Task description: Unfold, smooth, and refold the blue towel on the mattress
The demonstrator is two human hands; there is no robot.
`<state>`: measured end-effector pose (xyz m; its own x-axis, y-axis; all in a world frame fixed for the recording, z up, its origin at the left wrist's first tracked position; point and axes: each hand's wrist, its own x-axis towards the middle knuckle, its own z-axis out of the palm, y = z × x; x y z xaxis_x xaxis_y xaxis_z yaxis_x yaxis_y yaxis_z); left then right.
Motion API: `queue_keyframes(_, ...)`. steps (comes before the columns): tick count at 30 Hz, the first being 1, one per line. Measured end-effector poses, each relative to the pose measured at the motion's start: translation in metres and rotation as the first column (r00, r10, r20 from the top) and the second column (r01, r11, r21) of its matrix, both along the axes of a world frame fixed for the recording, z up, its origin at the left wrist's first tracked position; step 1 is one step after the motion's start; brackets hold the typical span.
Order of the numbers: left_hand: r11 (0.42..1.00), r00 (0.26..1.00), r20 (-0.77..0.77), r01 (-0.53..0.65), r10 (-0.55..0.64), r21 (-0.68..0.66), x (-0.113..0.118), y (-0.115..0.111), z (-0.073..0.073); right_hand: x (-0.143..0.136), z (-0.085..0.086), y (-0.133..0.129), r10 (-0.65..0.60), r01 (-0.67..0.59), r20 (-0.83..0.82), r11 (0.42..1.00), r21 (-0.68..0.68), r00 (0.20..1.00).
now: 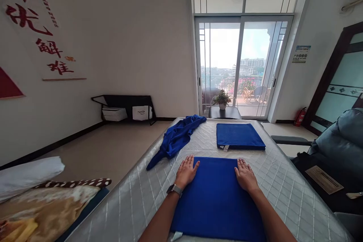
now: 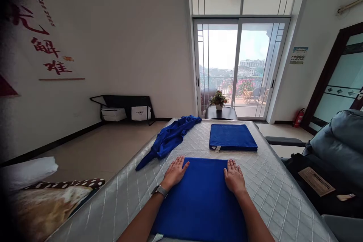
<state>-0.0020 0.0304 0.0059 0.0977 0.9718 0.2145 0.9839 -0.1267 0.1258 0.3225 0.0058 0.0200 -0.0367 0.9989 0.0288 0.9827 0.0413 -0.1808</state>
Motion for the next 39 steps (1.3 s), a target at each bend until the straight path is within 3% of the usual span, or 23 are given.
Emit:
queue_keyframes(9, 1.0, 0.999, 0.039, -0.005, 0.004, 0.01, -0.003, 0.0, 0.001, 0.003, 0.006, -0.003, 0.003, -0.002, -0.021, 1.0, 0.018, 1.0)
queue_keyframes(20, 0.999, 0.999, 0.038, -0.03, 0.031, -0.017, -0.002, -0.002, 0.007, 0.021, 0.007, -0.004, -0.103, 0.102, 0.018, 0.993, 0.053, 0.995)
queue_keyframes(29, 0.999, 0.999, 0.018, -0.045, 0.044, 0.012, -0.005, -0.002, 0.007, 0.02, 0.002, -0.001, -0.061, 0.061, 0.066, 0.998, -0.003, 0.996)
queue_keyframes(39, 0.997, 0.996, 0.022, -0.082, 0.082, -0.012, -0.005, -0.007, 0.014, 0.01, 0.008, -0.002, -0.138, 0.139, 0.106, 0.99, -0.001, 0.985)
